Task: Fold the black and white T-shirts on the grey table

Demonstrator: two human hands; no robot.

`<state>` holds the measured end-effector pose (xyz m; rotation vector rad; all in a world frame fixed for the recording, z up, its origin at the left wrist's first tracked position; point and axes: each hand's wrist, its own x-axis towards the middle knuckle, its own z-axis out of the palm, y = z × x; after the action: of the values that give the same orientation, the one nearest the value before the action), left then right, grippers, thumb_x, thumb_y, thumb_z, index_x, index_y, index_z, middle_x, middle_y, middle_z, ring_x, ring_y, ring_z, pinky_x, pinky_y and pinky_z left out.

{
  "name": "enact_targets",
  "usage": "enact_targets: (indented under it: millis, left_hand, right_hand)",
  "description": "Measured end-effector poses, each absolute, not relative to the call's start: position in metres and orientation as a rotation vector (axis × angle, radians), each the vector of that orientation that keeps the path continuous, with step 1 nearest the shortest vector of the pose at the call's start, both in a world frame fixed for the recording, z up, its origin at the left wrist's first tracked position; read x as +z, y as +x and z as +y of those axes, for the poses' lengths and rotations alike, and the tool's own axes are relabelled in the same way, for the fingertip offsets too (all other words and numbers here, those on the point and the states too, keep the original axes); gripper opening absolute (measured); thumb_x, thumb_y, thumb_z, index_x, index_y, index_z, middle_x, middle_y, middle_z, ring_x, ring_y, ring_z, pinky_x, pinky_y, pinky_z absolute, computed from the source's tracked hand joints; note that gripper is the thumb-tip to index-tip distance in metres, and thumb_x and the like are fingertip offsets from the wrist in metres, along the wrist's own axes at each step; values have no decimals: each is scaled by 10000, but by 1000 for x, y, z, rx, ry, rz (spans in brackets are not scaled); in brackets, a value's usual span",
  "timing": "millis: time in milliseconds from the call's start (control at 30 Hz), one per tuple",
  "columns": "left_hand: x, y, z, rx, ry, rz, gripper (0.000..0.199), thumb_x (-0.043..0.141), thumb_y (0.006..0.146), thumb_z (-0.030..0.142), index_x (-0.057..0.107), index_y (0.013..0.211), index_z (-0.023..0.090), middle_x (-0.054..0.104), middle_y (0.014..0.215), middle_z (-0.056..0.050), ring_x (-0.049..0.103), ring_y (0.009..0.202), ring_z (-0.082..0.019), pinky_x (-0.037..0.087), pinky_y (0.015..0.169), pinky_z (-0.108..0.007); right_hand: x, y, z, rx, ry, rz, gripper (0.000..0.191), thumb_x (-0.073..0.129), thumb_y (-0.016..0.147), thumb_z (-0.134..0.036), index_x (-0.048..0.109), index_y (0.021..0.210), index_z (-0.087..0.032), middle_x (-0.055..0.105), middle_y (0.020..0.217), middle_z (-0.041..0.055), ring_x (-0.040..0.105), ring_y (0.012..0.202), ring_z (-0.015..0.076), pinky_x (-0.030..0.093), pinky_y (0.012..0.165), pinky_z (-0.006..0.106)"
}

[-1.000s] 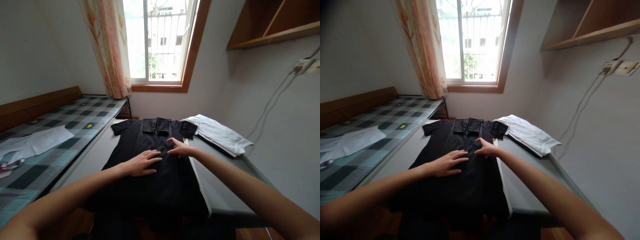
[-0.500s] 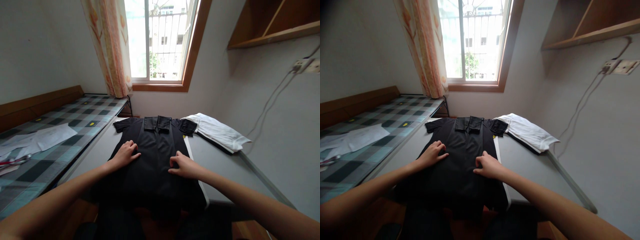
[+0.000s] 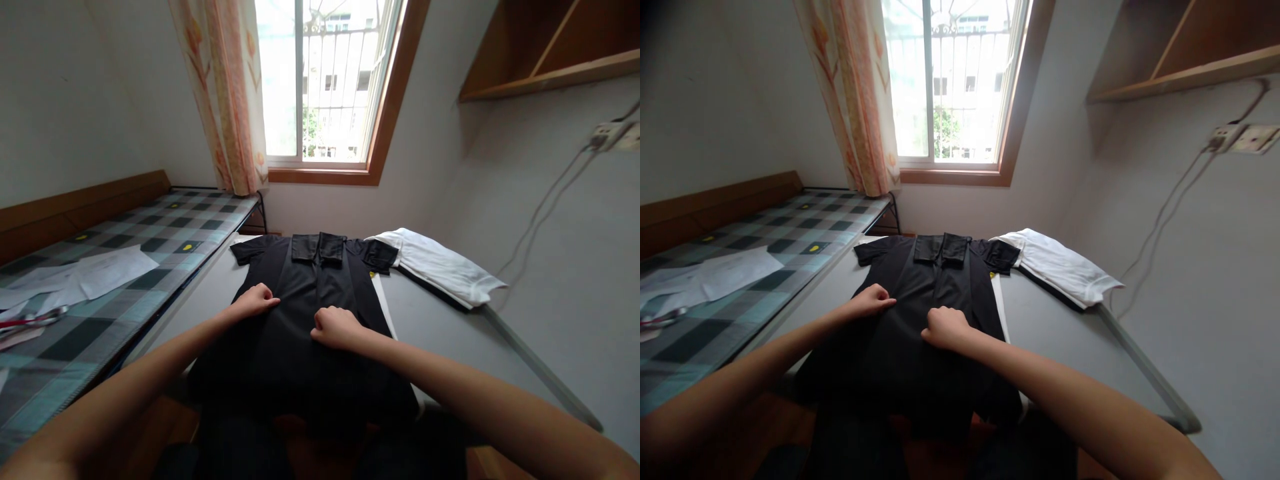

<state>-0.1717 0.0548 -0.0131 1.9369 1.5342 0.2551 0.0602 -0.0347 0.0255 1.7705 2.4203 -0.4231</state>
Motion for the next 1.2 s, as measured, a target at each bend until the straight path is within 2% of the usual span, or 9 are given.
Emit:
enact_targets:
  millis: [100,200,300,400,500,600,733,967,1200]
  left_hand:
    - [-13,-173,57,195,1925,1447,446,570,746,581,558,574,170,566,515,2,517,476,-131,355,483,-234]
    - [-10,-172,52,193,2012,1502,354,575,788,499,604,672,166,589,556,-4,558,517,-149,385,502,-238]
    - [-7,-171,37,370,2344,1526,250,604,814,328,646,1015,188,672,808,-34,640,754,-190,459,656,-267]
    - [-3,-175,16,406,2774,1062,394,530,834,110,614,1186,266,647,1156,-54,600,1080,-202,442,917,-325]
    - [5,-183,-5,184,2949,517,575,485,817,10,571,1285,334,583,1330,-29,521,1240,-192,372,1042,-339]
    - [16,-195,-21,34,2988,365,685,501,819,20,438,1418,346,527,1414,-41,493,1289,-200,358,1064,-344]
    - [26,-207,-30,-82,3044,330,687,496,847,53,378,1459,342,455,1480,-63,458,1331,-223,363,1063,-363]
    - [28,-207,-29,-26,3179,104,530,492,921,178,433,1434,297,547,1395,-96,551,1236,-229,417,1021,-359]
    - [22,-206,-43,59,3078,-51,530,641,839,314,530,1357,335,569,1377,-59,559,1227,-235,440,1041,-358]
  right_hand:
    - [24,59,-34,-431,1740,2499,225,532,812,-314,716,857,-192,730,917,103,695,843,247,453,648,272]
    - [18,57,-35,-408,1663,2577,205,521,835,-290,698,849,-187,722,884,94,690,819,241,431,634,265]
    - [12,61,-38,-382,1552,2676,216,498,885,-313,668,881,-180,705,873,86,673,802,220,422,647,264]
    - [12,73,-45,-399,1333,2856,231,503,913,-365,633,953,-179,677,901,72,639,815,192,429,686,263]
    - [16,91,-55,-305,1076,3006,220,474,934,-314,620,1023,-175,643,932,73,601,841,176,441,755,278]
    - [18,112,-66,-123,811,3085,232,474,914,-227,624,1084,-176,621,1008,91,572,894,186,446,813,319]
    - [11,140,-77,4,535,3142,353,505,879,-160,587,1222,-178,585,1171,118,548,1000,208,450,862,361]
    - [17,166,-79,101,379,3239,403,466,913,-109,550,1289,-228,592,1176,112,550,1037,179,451,888,363]
    - [21,167,-100,-47,346,3215,380,582,844,-225,610,1223,-233,611,1089,93,548,993,198,437,864,357]
